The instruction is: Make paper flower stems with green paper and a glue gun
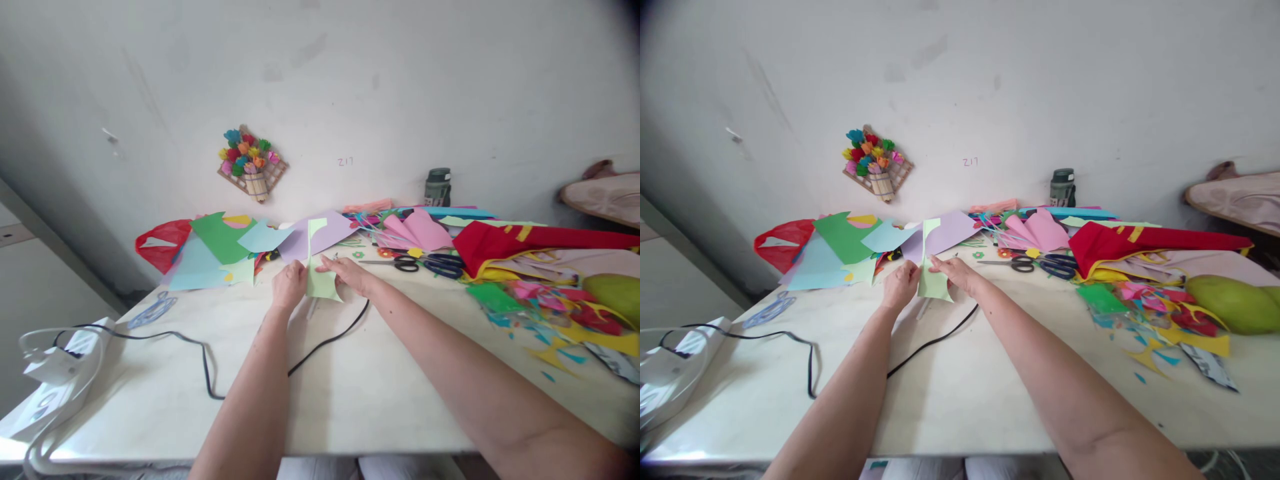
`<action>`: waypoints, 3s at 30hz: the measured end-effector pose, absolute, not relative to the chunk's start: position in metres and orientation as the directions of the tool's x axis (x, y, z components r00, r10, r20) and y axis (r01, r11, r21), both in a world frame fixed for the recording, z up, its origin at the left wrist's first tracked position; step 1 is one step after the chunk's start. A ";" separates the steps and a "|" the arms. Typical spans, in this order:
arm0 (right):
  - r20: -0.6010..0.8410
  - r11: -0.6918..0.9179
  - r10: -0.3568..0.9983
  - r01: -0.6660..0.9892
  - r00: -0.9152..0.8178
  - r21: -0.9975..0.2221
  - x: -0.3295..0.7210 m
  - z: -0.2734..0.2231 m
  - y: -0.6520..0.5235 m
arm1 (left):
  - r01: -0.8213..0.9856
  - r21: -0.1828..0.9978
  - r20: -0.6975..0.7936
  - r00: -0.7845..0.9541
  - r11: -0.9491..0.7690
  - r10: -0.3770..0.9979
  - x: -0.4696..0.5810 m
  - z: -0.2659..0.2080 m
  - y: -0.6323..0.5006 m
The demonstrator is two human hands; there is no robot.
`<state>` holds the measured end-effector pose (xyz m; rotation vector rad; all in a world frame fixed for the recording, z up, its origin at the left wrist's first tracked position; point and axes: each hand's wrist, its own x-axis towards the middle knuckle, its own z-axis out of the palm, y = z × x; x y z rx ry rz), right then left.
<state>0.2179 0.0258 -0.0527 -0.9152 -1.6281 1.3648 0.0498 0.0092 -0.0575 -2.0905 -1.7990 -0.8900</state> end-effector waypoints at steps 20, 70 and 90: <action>0.116 0.102 0.938 -0.059 -0.327 -0.993 0.225 -0.052 0.027 | 0.146 0.971 0.212 -0.141 -0.191 0.967 0.038 -0.065 0.016; 0.157 0.175 0.896 0.006 -0.415 -0.985 0.215 -0.048 0.016 | -0.242 0.969 0.049 -0.036 -0.056 0.998 0.032 -0.066 0.015; 0.126 0.149 0.895 0.022 -0.428 -0.989 0.218 -0.048 0.020 | -0.149 0.983 0.114 0.069 -0.103 0.991 0.038 -0.063 0.011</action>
